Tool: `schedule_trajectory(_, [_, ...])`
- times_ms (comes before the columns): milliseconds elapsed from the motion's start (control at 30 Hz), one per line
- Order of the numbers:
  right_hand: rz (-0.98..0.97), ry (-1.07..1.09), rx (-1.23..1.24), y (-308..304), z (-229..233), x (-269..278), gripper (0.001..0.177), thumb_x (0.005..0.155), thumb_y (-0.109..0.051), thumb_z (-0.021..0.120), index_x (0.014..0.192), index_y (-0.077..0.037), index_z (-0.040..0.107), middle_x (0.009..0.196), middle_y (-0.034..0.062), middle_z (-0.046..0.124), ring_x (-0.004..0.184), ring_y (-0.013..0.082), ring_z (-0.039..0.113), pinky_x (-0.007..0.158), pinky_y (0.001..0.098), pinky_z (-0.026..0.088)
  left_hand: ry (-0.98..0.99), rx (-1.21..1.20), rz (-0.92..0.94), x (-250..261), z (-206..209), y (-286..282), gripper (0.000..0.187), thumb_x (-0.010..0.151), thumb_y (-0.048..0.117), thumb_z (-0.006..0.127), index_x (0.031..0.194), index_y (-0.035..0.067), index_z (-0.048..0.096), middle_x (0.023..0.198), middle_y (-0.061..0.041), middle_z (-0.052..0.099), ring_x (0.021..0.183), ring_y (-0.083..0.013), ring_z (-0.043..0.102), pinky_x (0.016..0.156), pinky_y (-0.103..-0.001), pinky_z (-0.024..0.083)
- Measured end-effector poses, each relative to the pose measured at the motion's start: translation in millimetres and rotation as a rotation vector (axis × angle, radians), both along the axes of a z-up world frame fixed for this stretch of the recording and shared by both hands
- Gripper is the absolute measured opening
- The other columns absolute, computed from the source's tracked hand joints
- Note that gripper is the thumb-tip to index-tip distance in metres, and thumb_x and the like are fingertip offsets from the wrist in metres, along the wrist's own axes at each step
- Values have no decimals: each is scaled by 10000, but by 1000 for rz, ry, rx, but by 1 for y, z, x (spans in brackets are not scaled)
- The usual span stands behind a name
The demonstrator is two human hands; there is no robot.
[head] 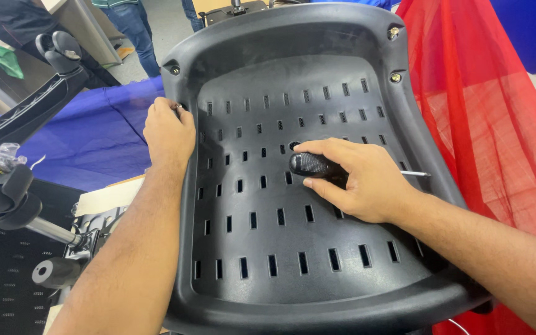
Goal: The person uses a screwdriver to tighten screws on a black plastic chair seat, securing it to the backrest. They flip the chair over to access different screw locations and continue tightening fasteners on the underside of the seat.
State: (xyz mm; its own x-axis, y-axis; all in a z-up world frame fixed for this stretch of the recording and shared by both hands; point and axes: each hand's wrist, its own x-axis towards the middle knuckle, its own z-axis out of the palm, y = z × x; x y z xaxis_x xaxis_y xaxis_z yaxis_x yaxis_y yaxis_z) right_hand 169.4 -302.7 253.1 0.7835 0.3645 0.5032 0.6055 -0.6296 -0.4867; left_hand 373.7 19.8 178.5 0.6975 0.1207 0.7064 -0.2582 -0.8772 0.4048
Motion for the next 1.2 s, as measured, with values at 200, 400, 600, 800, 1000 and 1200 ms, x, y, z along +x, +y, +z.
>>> schedule_trajectory(200, [4,-14,2,1,-2,0,463,827,-192,772,1273,-130,661,1134,103,749,966,267,752,823,354,578,97,-182,16,-1,1,2,285,1026,284,655,1067,19,558,998,-208,674,969,-412,647,845,-525,475])
schedule_trajectory(400, [3,-11,8,2,-2,0,463,828,-190,774,1273,-128,661,1149,99,748,974,260,753,825,351,579,-93,-80,-104,-7,6,0,215,964,150,659,1131,26,603,1049,-207,693,1004,-398,662,866,-493,501])
schedule_trajectory(600, [-2,-4,-3,2,-1,0,458,832,-195,770,1272,-130,659,1135,90,750,964,245,756,826,345,581,-48,-131,-78,-15,15,-1,227,967,205,727,1065,27,624,997,-178,688,966,-385,659,824,-488,494])
schedule_trajectory(800, [0,-12,3,2,-2,-1,456,834,-199,772,1271,-130,660,1134,90,751,949,244,756,805,342,583,-3,-241,14,-13,11,0,417,879,268,820,1076,-11,580,857,-175,642,835,-374,632,762,-505,467])
schedule_trajectory(1000, [-2,-19,6,2,-3,-3,458,831,-198,775,1270,-130,663,1122,87,755,924,237,758,779,333,580,-76,-179,-69,-11,8,2,272,888,209,750,1067,25,660,938,-175,679,902,-374,662,807,-481,501])
schedule_trajectory(1200, [-5,-8,9,3,-1,-3,463,827,-201,770,1270,-128,661,1148,82,753,911,223,761,748,323,580,-113,-52,-64,-17,16,-3,143,938,167,726,993,38,694,960,-181,696,913,-378,671,800,-478,503])
